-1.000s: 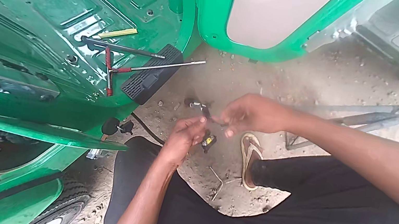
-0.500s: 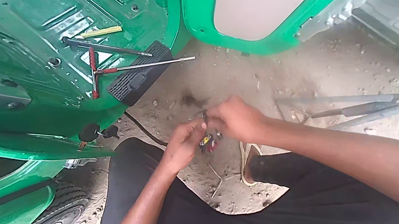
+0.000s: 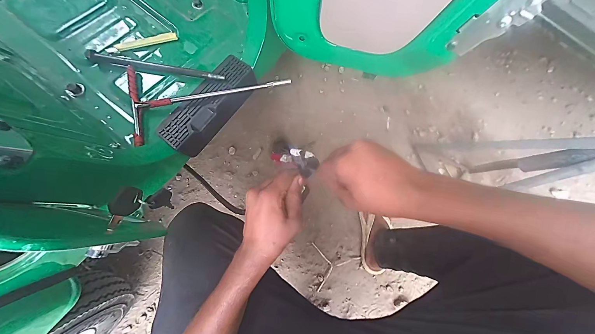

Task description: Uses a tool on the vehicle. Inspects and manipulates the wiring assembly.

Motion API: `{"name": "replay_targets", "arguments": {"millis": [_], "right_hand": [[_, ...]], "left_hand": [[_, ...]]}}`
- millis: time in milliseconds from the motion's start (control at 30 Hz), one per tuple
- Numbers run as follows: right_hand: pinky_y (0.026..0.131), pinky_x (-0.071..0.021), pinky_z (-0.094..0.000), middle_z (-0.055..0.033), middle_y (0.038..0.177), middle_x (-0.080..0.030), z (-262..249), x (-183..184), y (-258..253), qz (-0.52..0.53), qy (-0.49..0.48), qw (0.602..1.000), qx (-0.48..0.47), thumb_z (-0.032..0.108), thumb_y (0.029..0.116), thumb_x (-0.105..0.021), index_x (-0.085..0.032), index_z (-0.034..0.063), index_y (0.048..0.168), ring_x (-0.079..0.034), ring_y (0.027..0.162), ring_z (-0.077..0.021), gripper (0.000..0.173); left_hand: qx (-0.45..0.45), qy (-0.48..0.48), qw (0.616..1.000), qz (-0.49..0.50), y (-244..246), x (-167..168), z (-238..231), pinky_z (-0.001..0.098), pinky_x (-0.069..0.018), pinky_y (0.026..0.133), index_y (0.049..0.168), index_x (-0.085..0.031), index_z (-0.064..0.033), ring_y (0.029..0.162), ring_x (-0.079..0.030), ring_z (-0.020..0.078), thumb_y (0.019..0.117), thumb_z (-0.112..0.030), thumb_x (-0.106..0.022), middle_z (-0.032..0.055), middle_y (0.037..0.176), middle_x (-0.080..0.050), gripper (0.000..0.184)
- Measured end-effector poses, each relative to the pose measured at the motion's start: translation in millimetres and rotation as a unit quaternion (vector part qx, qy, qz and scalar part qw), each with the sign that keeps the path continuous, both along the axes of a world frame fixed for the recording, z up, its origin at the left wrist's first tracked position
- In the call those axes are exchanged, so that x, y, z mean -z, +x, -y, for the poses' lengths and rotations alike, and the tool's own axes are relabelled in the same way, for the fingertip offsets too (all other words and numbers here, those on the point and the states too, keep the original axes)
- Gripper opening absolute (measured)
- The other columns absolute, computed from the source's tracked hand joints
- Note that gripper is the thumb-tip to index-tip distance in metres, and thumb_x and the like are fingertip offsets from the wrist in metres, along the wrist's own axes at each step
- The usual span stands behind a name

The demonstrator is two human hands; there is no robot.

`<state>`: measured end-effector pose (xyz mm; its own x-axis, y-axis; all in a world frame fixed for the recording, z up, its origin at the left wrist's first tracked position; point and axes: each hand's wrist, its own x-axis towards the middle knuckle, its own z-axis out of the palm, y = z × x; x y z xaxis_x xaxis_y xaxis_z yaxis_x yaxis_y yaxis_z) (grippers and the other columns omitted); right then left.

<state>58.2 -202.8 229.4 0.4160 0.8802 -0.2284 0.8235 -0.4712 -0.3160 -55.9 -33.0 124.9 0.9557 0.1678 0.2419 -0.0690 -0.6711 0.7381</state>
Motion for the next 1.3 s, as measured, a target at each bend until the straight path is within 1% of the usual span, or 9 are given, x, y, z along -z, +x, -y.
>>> {"name": "replay_targets", "arguments": {"millis": [200, 367, 500, 633, 800, 967, 1100, 1200, 1300], "right_hand": [[0.044, -0.0398, -0.0285, 0.0057, 0.056, -0.054, 12.4, -19.0, 20.9, -0.132, 0.048, 0.988, 0.058, 0.014, 0.0972, -0.064, -0.068, 0.0149, 0.070, -0.049, 0.048, -0.0054, 0.028], [0.038, -0.0367, -0.0197, -0.0046, 0.061, -0.062, 5.7, -31.4, 25.8, -0.407, 0.129, 0.873, 0.237, 0.008, 0.1002, -0.064, -0.074, 0.0000, 0.084, -0.048, 0.043, -0.0065, 0.020], [0.046, -0.0406, -0.0279, 0.0036, 0.058, -0.058, -15.8, -27.5, 36.2, -0.174, 0.106, 0.972, 0.118, 0.017, 0.0963, -0.067, -0.069, 0.0116, 0.072, -0.051, 0.049, -0.0061, 0.025], [0.058, -0.0515, -0.0239, 0.0032, 0.073, -0.067, -39.9, -24.9, 48.4, -0.141, 0.223, 0.956, 0.127, 0.018, 0.0967, -0.072, -0.073, 0.0090, 0.091, -0.060, 0.061, -0.0040, 0.011], [0.086, -0.0617, -0.0291, -0.0064, 0.119, -0.070, -39.9, -18.1, 69.8, -0.193, 0.330, 0.916, 0.125, 0.012, 0.1026, -0.062, -0.066, 0.0040, 0.123, -0.071, 0.099, -0.0110, 0.022], [0.086, -0.0560, -0.0306, -0.0045, 0.114, -0.073, -1.2, 0.2, 83.1, -0.271, 0.134, 0.934, 0.189, 0.019, 0.1067, -0.056, -0.071, 0.0090, 0.121, -0.068, 0.098, -0.0112, 0.023], [0.098, -0.0522, -0.0351, -0.0122, 0.126, -0.070, 7.5, 38.7, 60.9, -0.476, 0.106, 0.858, 0.161, -0.002, 0.0959, -0.045, -0.065, 0.0001, 0.129, -0.066, 0.113, -0.0175, 0.039], [0.092, -0.0567, -0.0316, -0.0117, 0.112, -0.070, -2.4, 51.0, 41.5, -0.514, 0.151, 0.837, 0.111, -0.001, 0.0962, -0.063, -0.064, -0.0021, 0.125, -0.067, 0.102, -0.0161, 0.029], [0.088, -0.0577, -0.0315, -0.0065, 0.111, -0.070, -7.7, 54.5, 33.6, -0.438, 0.201, 0.873, 0.080, 0.008, 0.0914, -0.075, -0.072, 0.0029, 0.113, -0.066, 0.105, -0.0147, 0.023]], "left_hand": [[0.011, 0.043, 0.999, 0.028, 8.8, 16.4, -15.6, 0.0336, -0.0579, 0.071, 0.112, -0.075, -0.0104, 0.079, -0.069, 0.0128, 0.1048, -0.024, -0.050, 0.0035, 0.094, -0.074, 0.030], [0.045, 0.135, 0.988, 0.058, 7.4, 20.0, -3.0, 0.0460, -0.0497, 0.072, 0.116, -0.074, -0.0126, 0.078, -0.066, 0.0242, 0.1051, -0.024, -0.048, 0.0061, 0.082, -0.068, 0.030], [0.060, 0.190, 0.976, 0.086, 1.8, 13.3, 5.5, 0.0449, -0.0459, 0.071, 0.114, -0.075, -0.0139, 0.077, -0.063, 0.0254, 0.1051, -0.023, -0.049, 0.0062, 0.081, -0.067, 0.029], [0.088, 0.194, 0.970, 0.118, -9.0, 11.6, 29.8, 0.0435, -0.0452, 0.075, 0.112, -0.077, -0.0156, 0.075, -0.062, 0.0230, 0.1036, -0.023, -0.054, 0.0041, 0.080, -0.068, 0.025], [0.059, 0.101, 0.985, 0.126, -12.3, 17.9, 41.2, 0.0388, -0.0511, 0.079, 0.107, -0.077, -0.0093, 0.082, -0.067, 0.0201, 0.1040, -0.024, -0.052, 0.0055, 0.086, -0.072, 0.029], [0.022, -0.099, 0.991, 0.082, -16.5, 10.4, 14.4, 0.0278, -0.0581, 0.080, 0.110, -0.075, -0.0064, 0.087, -0.067, 0.0088, 0.1051, -0.021, -0.050, 0.0030, 0.095, -0.072, 0.029], [0.039, -0.219, 0.971, 0.085, -14.8, 8.4, -1.0, 0.0308, -0.0587, 0.076, 0.111, -0.072, -0.0038, 0.085, -0.066, 0.0108, 0.1047, -0.017, -0.049, 0.0039, 0.098, -0.069, 0.027], [0.025, -0.260, 0.960, 0.099, -14.1, 7.9, -8.9, 0.0332, -0.0593, 0.072, 0.117, -0.069, -0.0044, 0.082, -0.067, 0.0128, 0.1013, -0.017, -0.054, 0.0037, 0.098, -0.070, 0.025], [0.029, -0.297, 0.950, 0.097, -12.7, 2.4, -8.3, 0.0333, -0.0585, 0.064, 0.125, -0.062, -0.0059, 0.074, -0.066, 0.0146, 0.0957, -0.013, -0.064, 0.0038, 0.096, -0.070, 0.030]]}}
